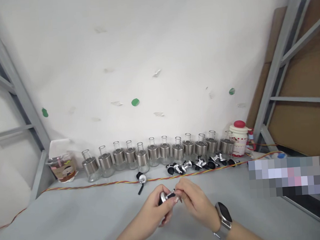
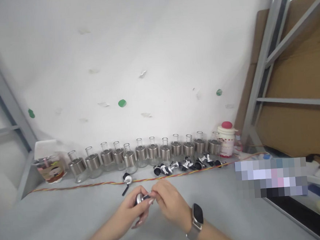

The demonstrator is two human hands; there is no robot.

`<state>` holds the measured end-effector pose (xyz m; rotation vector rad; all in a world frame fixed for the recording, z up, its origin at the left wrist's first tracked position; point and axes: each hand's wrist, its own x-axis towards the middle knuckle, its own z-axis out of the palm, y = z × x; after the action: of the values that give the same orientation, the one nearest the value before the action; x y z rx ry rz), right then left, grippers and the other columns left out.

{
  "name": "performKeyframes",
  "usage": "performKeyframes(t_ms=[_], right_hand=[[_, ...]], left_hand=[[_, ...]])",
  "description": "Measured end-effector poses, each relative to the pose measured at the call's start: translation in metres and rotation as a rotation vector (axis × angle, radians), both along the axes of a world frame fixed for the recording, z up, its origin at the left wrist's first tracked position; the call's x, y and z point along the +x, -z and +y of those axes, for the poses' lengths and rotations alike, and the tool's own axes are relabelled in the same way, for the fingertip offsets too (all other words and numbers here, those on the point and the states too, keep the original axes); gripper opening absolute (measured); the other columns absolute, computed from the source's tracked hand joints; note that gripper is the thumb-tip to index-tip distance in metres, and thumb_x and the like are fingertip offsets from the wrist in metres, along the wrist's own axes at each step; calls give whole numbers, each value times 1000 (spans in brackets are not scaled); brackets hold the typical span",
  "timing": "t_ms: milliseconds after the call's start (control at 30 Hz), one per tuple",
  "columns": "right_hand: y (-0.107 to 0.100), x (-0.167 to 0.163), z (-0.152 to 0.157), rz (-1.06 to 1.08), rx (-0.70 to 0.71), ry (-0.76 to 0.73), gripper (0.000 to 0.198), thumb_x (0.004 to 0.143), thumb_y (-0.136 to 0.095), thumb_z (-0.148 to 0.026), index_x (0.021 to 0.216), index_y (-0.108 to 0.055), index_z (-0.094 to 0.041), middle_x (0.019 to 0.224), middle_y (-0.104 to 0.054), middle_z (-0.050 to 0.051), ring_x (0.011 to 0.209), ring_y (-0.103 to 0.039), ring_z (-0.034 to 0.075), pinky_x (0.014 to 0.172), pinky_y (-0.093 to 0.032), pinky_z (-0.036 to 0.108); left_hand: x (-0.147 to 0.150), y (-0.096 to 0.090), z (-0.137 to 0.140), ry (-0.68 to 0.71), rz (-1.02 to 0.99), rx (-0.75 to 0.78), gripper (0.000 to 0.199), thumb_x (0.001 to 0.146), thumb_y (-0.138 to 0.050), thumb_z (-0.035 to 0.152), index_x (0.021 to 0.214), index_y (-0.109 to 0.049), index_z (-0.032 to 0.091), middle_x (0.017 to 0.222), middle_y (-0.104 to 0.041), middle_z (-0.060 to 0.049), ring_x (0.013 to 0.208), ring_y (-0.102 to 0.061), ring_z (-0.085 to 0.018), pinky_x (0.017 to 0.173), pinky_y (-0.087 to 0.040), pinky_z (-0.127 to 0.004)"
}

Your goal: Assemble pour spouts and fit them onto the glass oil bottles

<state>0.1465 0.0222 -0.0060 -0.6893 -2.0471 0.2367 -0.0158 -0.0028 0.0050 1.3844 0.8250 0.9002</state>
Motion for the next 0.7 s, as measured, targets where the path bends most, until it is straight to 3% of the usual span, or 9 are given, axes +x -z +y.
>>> performKeyframes(t_ms=[167,333,533,700], right_hand=[[-4,0,0,-79,223,67,21,89,-32,-20,75,-47,-20,61,-47,1,60,-41,15,57,-35,27],[-12,5,2,-235,402,80,25,87,-33,-16,69,-50,-19,58,-47,2,56,-38,15,55,-30,29],[-7,2,0,-119,247,61,23,89,-31,-18,72,-47,-20,60,-46,1,60,-40,15,57,-33,29],[5,-3,-2,12,75,30,19,89,-31,-16,75,-43,-21,63,-45,0,62,-41,15,59,-35,28]], left_hand=[[0,-3,-1,50,-54,-49,20,80,-50,36,79,-36,22,41,-39,12,30,-30,-4,29,-19,-14],[0,-9,-4,119,-130,-165,21,78,-53,36,76,-38,21,57,-45,9,27,-37,-2,24,-17,-14],[0,-9,-5,149,-229,-234,24,81,-47,41,77,-46,18,66,-49,4,26,-37,-1,23,-15,-15],[1,0,-4,55,-290,-300,22,81,-49,37,84,-52,16,63,-50,3,28,-37,-1,24,-16,-14]])
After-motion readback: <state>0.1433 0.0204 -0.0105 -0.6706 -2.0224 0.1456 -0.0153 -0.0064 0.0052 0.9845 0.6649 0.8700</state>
